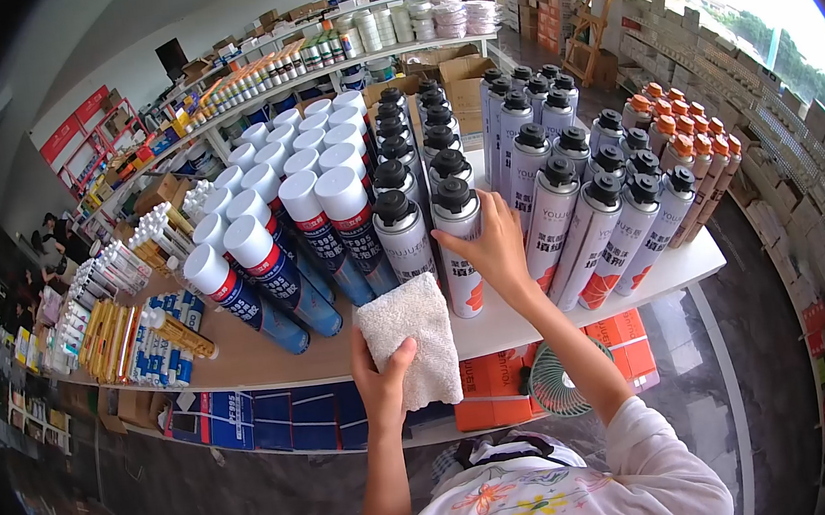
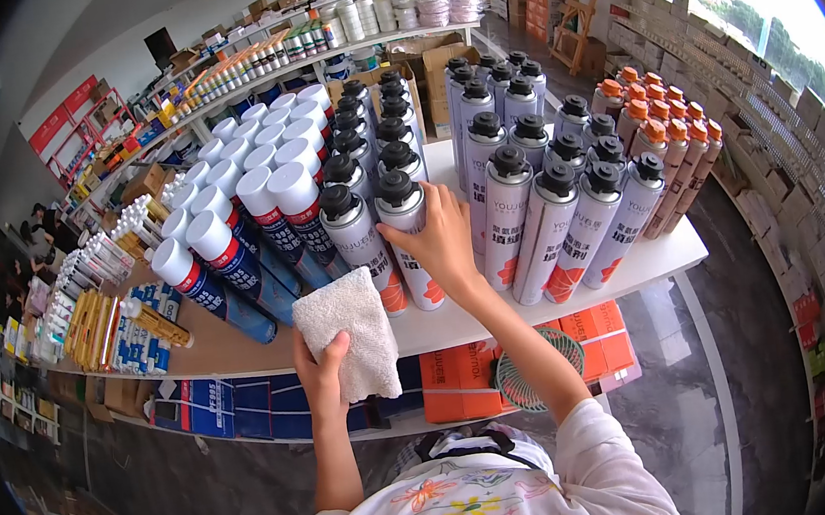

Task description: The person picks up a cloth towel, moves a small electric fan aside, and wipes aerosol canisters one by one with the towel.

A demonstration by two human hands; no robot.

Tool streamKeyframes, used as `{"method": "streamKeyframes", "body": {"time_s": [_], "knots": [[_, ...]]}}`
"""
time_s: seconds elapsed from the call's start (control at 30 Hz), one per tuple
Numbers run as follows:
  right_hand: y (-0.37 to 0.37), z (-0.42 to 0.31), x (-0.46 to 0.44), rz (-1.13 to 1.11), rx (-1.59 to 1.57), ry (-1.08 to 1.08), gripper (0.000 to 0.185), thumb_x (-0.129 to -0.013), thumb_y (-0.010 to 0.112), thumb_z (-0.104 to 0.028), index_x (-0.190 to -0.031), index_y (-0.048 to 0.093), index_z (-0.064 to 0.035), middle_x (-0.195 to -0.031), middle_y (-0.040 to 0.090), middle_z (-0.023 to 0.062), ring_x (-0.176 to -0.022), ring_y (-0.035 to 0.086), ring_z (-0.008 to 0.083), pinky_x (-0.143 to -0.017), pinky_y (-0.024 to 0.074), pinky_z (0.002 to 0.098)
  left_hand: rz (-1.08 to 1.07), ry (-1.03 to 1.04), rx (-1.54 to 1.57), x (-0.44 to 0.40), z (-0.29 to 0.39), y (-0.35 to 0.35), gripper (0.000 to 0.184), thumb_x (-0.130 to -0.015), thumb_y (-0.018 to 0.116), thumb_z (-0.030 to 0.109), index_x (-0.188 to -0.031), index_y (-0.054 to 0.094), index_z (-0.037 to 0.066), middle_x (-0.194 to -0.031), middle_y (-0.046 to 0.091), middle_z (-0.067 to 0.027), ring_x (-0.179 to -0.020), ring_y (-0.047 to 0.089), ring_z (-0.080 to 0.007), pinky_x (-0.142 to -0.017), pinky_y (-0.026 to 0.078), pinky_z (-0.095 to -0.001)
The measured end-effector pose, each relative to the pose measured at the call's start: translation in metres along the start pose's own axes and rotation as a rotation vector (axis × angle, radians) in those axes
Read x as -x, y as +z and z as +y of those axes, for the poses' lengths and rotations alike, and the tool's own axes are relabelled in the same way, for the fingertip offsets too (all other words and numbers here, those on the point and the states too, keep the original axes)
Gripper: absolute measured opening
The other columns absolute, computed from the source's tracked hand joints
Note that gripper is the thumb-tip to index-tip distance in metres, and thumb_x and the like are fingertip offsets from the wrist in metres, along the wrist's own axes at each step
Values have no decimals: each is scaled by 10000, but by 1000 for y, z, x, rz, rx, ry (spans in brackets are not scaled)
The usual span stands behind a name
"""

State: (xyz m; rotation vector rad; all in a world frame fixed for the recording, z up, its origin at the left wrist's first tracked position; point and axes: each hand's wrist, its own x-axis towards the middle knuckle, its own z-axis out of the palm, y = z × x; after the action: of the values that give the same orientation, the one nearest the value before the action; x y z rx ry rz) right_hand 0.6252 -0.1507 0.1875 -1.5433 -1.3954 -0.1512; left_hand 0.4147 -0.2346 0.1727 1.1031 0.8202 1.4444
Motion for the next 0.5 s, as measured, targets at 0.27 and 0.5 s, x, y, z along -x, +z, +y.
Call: {"method": "streamKeyframes", "body": {"time_s": [0.27, 0.5], "knots": [[-19, 9, 11, 70, -104, -44, 707, -636, 895, -297, -1177, 614, 62, -987, 623, 122, -906, 662, 256, -800, 521, 363, 9, 212, -97, -15, 21, 13, 439, -817, 757, 156, -1158, 515, 24, -1075, 576, -58, -975, 557, -127, -874, 454, -294], [-50, 2, 27, -19, -147, -41, 714, -631, 895, -269, -1186, 606, 72, -984, 618, 112, -893, 654, 235, -794, 518, 353, 39, 546, -358, -40, 24, 30, 521, -756, 777, 28, -1221, 545, -5, -1092, 589, -96, -1022, 578, -188, -896, 461, -332]]}}
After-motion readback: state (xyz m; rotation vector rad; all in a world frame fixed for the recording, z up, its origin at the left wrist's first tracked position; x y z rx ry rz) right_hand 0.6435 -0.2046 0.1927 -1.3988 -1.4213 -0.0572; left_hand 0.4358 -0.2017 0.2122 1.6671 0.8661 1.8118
